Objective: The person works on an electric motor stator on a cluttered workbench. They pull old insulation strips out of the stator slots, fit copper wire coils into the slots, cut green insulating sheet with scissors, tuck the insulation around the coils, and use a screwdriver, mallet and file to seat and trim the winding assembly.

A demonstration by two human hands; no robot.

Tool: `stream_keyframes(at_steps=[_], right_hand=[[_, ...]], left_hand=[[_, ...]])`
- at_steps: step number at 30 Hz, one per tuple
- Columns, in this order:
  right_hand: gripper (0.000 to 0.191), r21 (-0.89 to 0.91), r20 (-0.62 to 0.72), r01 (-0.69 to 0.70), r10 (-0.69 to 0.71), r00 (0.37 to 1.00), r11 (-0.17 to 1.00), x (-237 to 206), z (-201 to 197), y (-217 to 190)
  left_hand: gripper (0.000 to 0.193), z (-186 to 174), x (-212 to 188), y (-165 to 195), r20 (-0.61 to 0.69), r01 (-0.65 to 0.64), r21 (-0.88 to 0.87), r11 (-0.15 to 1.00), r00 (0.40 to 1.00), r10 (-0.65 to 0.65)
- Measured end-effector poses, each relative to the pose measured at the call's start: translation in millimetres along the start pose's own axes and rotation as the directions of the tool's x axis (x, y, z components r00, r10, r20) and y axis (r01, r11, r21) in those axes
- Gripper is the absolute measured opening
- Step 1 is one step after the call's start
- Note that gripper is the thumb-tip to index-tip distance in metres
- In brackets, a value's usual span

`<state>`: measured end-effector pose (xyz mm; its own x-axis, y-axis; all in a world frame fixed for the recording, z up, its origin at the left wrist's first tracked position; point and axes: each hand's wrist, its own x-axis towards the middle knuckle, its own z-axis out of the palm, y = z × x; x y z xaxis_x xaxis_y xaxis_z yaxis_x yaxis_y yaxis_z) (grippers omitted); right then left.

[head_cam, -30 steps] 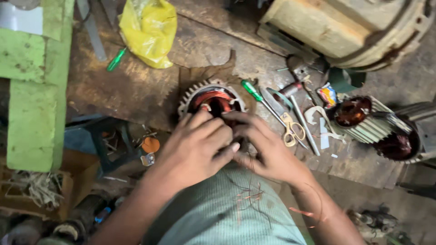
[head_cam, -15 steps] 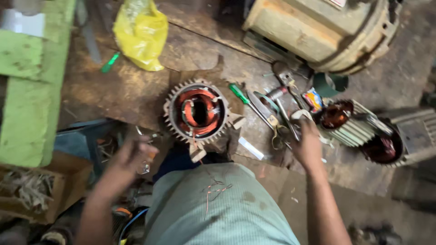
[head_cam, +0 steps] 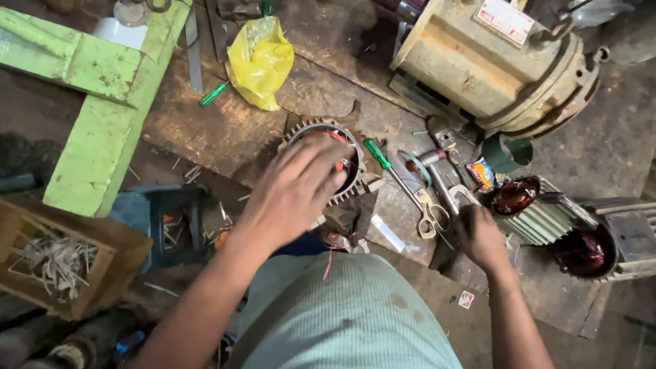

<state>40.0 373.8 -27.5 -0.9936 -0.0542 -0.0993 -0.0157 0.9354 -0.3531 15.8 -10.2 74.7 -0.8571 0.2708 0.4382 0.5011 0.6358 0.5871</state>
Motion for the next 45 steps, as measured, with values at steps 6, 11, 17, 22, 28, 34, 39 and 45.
stream_keyframes(at_steps=[6,11,17,22,28,34,39,45], right_hand=[[0.039,0.201,-0.065,-0.116,0.132,0.989,0.973,-17.7,-39.5,-20.2],[0.057,0.243,-0.168,-0.27,0.314,0.934,0.932,-57.6,-111.4,-71.2],[0.02,0.811,-0.026,-0.334,0.6,0.8,0.481,-69.6,-94.4,-153.9],[0.062,-0.445,0.123,0.426,-0.417,0.9,0.788,0.1,-53.7,-196.4],[0.047,-0.394,0.005,0.396,-0.429,0.903,0.829,8.9,-58.4,-207.2],[0.061,-0.421,0.232,0.428,-0.362,0.903,0.799,18.1,-35.9,-193.4],[0.051,-0.224,0.039,0.693,-0.705,0.709,0.685,14.7,-40.4,-188.3],[0.071,-0.523,0.332,0.465,-0.332,0.883,0.714,30.9,-29.9,-170.4]], left_hand=[[0.058,20.9,-4.8,-42.7,0.088,0.099,0.156,0.983,0.99,-0.113],[0.056,14.8,-30.9,-73.4,0.132,0.145,0.052,0.988,0.98,-0.151],[0.054,25.1,-28.6,-107.0,0.06,0.138,-0.112,0.984,0.989,-0.132],[0.046,28.8,-27.0,-125.0,0.028,0.141,-0.169,0.975,0.99,-0.138],[0.046,24.1,-27.8,-136.2,0.056,0.169,-0.186,0.968,0.985,-0.162],[0.05,28.0,-23.7,-145.1,0.057,0.122,-0.136,0.983,0.992,-0.116],[0.046,33.1,-26.8,-149.1,0.038,0.114,-0.158,0.981,0.993,-0.11],[0.045,36.9,-25.7,-151.1,0.023,0.12,-0.173,0.978,0.993,-0.117]])
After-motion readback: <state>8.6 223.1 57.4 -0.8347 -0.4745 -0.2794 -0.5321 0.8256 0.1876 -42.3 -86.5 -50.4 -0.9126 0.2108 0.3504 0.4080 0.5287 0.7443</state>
